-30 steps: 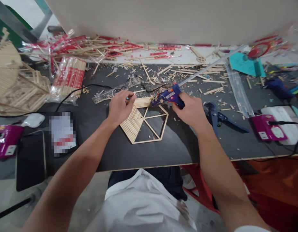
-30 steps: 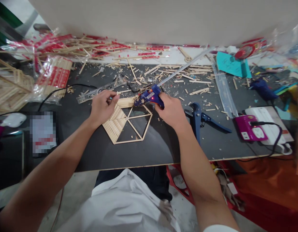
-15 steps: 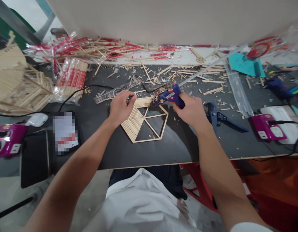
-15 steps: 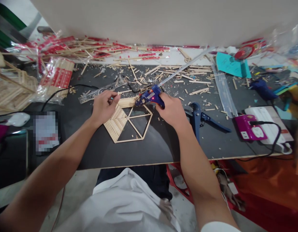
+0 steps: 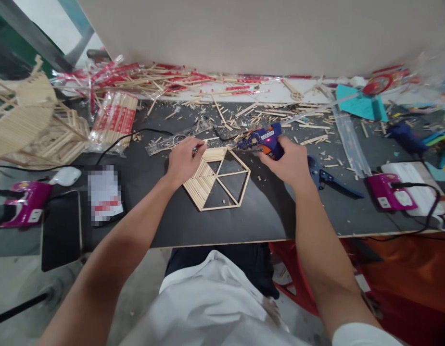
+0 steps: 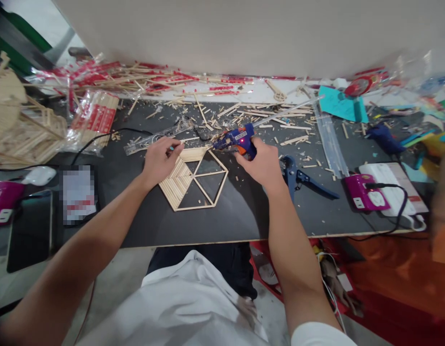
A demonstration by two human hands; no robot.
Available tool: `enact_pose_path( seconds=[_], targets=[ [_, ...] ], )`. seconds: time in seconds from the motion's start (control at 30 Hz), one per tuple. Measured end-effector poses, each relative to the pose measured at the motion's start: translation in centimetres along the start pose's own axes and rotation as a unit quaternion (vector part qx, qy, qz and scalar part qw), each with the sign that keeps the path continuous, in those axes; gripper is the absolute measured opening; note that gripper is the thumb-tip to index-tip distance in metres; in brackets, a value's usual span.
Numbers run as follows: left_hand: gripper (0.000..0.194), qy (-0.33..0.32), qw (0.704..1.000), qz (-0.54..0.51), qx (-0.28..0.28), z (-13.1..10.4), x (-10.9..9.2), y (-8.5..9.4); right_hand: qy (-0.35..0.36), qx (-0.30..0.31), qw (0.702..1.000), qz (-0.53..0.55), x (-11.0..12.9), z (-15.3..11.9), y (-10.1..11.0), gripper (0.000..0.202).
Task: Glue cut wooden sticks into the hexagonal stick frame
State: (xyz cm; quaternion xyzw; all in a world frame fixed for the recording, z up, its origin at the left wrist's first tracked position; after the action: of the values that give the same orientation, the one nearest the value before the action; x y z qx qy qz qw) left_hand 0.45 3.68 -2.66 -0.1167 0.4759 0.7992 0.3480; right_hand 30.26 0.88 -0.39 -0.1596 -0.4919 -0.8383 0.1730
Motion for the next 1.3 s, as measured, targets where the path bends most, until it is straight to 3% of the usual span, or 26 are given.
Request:
enact_pose_path(
  seconds=[0.13,0.33,0.5,0.7,0.83,0.93,1.03,1.13,1.3],
  targets=[
    [0.017,0.003,1.000,0.002,0.008,0.0,0.0,0.1,-0.033,0.007,0.999,0.002,-0.5,0.3,0.2,0.036],
    [0.019,0.001,1.000,0.013,0.017,0.0,-0.3,0.3,-0.107,-0.048,0.993,-0.011,-1.5,0.3,0.5,0.032],
    [0.017,-0.008,1.000,0.015,0.026,0.1,-0.5,0.5,-0.151,-0.062,0.986,-0.032,-3.0,0.2,-0.5,0.032],
    [0.014,-0.034,0.999,0.012,0.038,0.1,-1.1,0.9,-0.128,-0.098,0.984,-0.072,-4.3,0.0,-1.0,0.040],
    [0.017,-0.077,0.996,0.013,0.045,0.0,-1.4,1.0,-0.057,-0.158,0.984,-0.057,-1.7,-0.3,0.1,0.030],
    [0.020,-0.113,0.992,0.010,0.057,-0.1,-1.6,1.0,0.065,-0.084,0.991,0.077,2.5,-0.3,-0.7,0.022],
    [0.021,-0.140,0.988,0.011,0.068,-0.2,-1.6,1.0,0.159,0.022,0.972,0.173,6.4,-0.4,-2.7,0.018],
    [0.023,-0.147,0.986,0.008,0.072,-0.2,-1.7,0.9,0.166,0.077,0.959,0.216,8.3,-0.3,-4.3,0.015],
    [0.031,-0.129,0.988,-0.002,0.083,-0.3,-1.8,0.8,0.123,0.114,0.961,0.220,8.4,-0.4,-5.3,0.011]
  ],
)
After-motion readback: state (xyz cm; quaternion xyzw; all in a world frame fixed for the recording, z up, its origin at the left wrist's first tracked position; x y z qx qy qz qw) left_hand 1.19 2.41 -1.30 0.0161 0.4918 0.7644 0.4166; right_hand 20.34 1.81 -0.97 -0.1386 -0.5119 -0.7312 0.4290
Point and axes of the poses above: each hand's wrist, its own z-axis towards the middle knuckle, its own y-axis out of the back of the hand, x = y × z, the point moved 3 cm from there along z, towards the middle knuckle, and after that the axes turned 10 degrees about -x, right-handed, at the moved point
